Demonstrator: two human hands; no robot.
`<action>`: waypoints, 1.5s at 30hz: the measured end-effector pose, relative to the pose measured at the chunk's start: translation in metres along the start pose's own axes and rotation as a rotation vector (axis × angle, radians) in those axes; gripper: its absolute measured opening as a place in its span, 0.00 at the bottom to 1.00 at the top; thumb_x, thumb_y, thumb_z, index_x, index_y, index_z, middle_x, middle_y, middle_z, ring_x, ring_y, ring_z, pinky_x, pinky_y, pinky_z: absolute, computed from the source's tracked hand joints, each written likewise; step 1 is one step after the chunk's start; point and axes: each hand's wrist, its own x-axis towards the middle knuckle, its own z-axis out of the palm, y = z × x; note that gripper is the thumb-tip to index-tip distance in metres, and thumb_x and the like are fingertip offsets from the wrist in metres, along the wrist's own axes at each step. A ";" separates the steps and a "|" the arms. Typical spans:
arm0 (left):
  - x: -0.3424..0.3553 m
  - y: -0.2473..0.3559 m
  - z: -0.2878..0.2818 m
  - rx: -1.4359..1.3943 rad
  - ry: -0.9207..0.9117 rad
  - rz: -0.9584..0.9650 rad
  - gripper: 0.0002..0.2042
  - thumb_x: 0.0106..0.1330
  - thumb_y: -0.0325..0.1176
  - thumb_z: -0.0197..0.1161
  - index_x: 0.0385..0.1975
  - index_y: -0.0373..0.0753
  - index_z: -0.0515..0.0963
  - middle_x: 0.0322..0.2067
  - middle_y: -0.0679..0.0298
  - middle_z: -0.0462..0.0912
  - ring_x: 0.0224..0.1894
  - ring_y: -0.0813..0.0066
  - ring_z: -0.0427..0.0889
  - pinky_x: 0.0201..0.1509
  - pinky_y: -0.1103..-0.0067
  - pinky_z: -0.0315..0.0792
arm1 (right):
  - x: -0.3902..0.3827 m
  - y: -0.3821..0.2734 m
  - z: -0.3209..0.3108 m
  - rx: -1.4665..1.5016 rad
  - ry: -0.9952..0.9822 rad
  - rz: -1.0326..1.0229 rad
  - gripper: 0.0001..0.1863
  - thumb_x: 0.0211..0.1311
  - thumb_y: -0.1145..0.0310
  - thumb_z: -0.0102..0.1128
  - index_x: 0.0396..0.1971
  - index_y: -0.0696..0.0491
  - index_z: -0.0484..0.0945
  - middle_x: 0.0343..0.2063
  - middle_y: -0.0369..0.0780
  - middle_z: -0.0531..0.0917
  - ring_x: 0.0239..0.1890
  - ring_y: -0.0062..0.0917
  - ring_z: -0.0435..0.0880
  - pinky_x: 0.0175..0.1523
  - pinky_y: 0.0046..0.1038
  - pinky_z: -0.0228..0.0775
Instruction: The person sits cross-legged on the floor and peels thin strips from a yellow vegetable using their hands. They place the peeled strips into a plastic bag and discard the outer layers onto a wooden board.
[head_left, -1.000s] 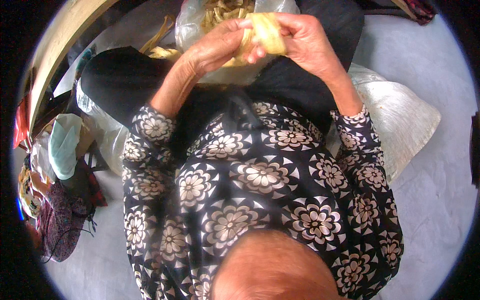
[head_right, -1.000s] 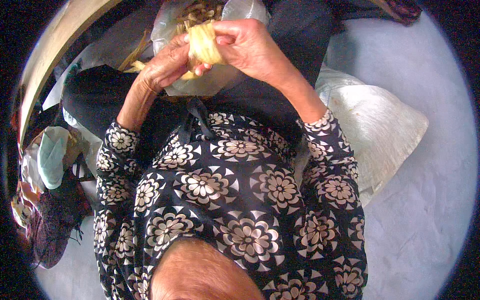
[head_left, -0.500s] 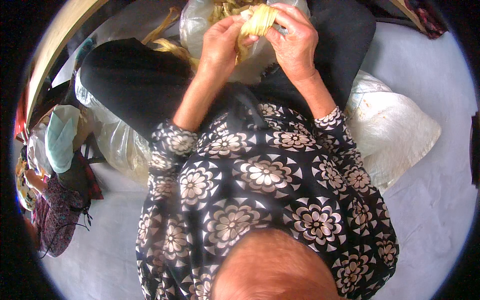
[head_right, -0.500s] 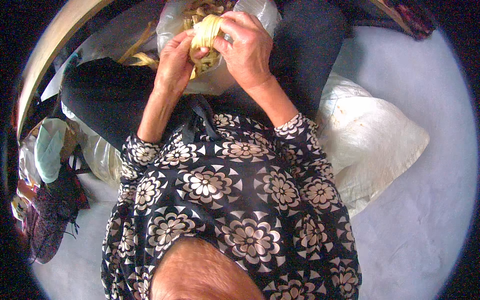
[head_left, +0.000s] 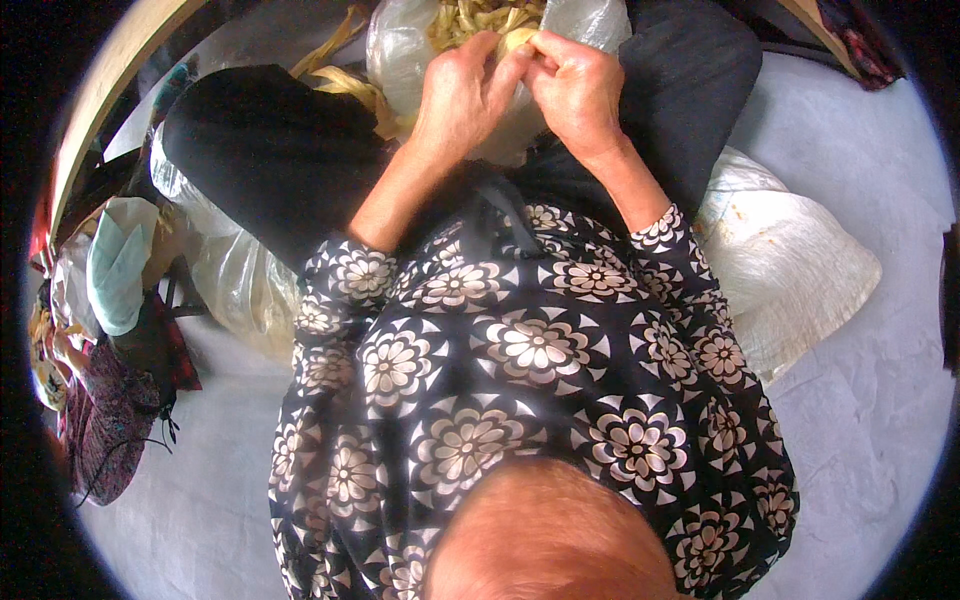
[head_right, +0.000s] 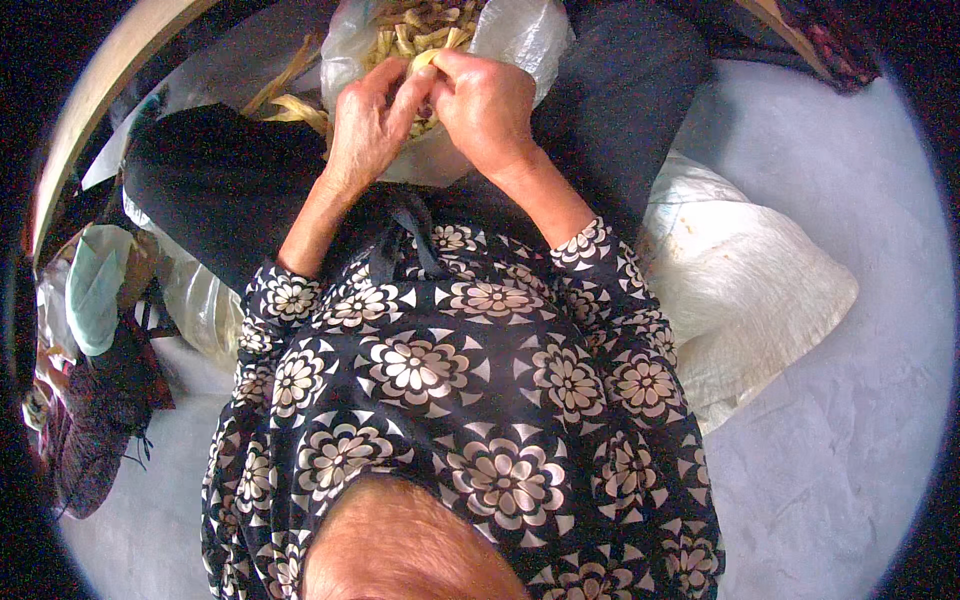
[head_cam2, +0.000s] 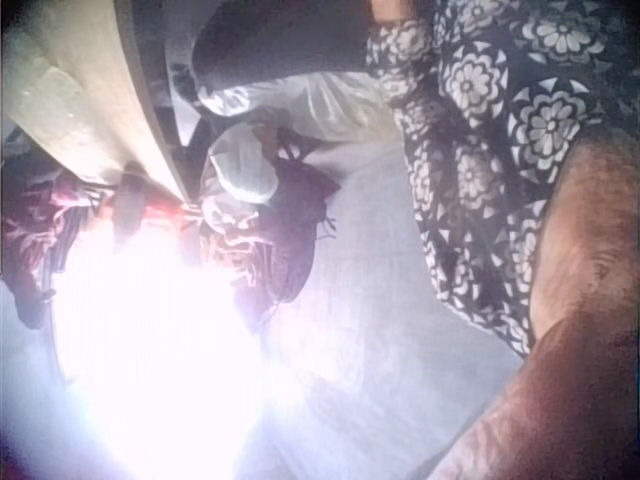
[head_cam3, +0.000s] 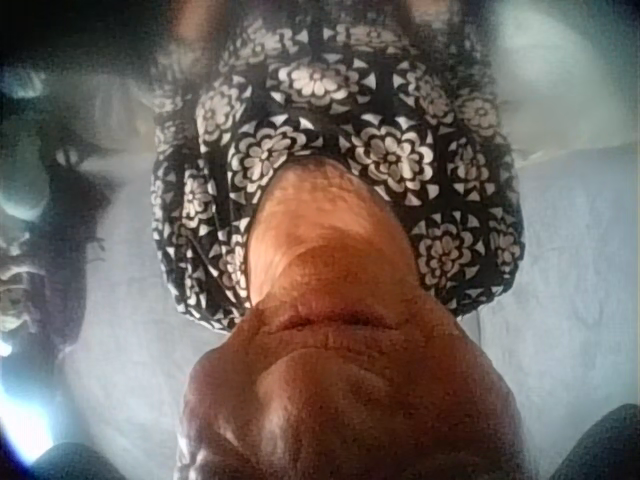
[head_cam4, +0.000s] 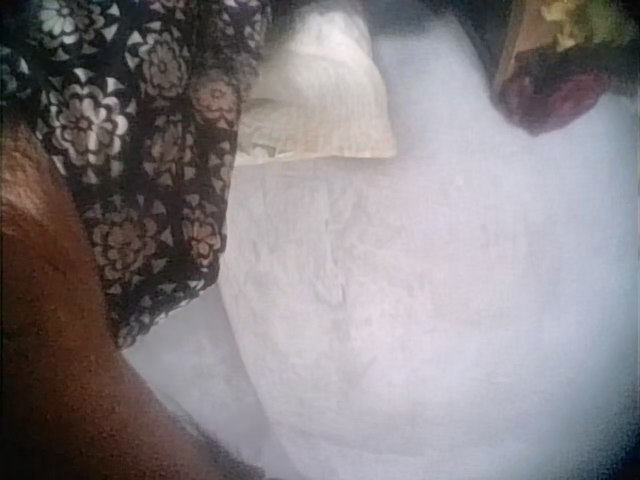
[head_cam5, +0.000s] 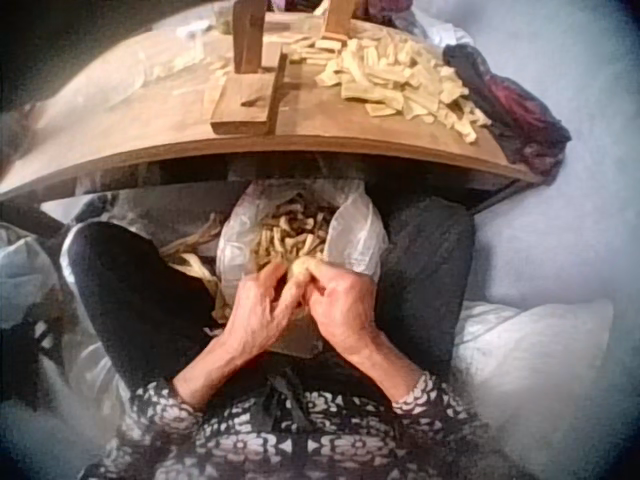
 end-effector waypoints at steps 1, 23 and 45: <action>-0.001 -0.005 0.005 -0.004 0.060 0.034 0.13 0.59 0.38 0.55 0.31 0.32 0.74 0.16 0.64 0.72 0.20 0.81 0.71 0.23 0.81 0.66 | -0.002 -0.002 0.001 -0.027 0.011 -0.006 0.06 0.47 0.66 0.56 0.20 0.52 0.74 0.15 0.44 0.75 0.18 0.39 0.74 0.23 0.35 0.65; -0.028 -0.013 -0.011 -1.300 -0.326 -0.640 0.11 0.63 0.38 0.49 0.24 0.37 0.69 0.13 0.77 0.56 0.14 0.89 0.51 0.16 0.89 0.48 | -0.002 0.000 -0.018 1.090 -0.594 0.517 0.17 0.52 0.70 0.58 0.43 0.56 0.70 0.29 0.33 0.77 0.18 0.09 0.68 0.20 0.09 0.55; 0.070 0.067 -0.131 -0.153 -0.039 0.046 0.10 0.61 0.38 0.54 0.29 0.38 0.75 0.17 0.76 0.67 0.21 0.88 0.62 0.23 0.89 0.57 | 0.113 -0.055 -0.067 0.932 -0.066 0.095 0.08 0.55 0.67 0.53 0.29 0.56 0.74 0.15 0.30 0.69 0.15 0.09 0.62 0.20 0.11 0.51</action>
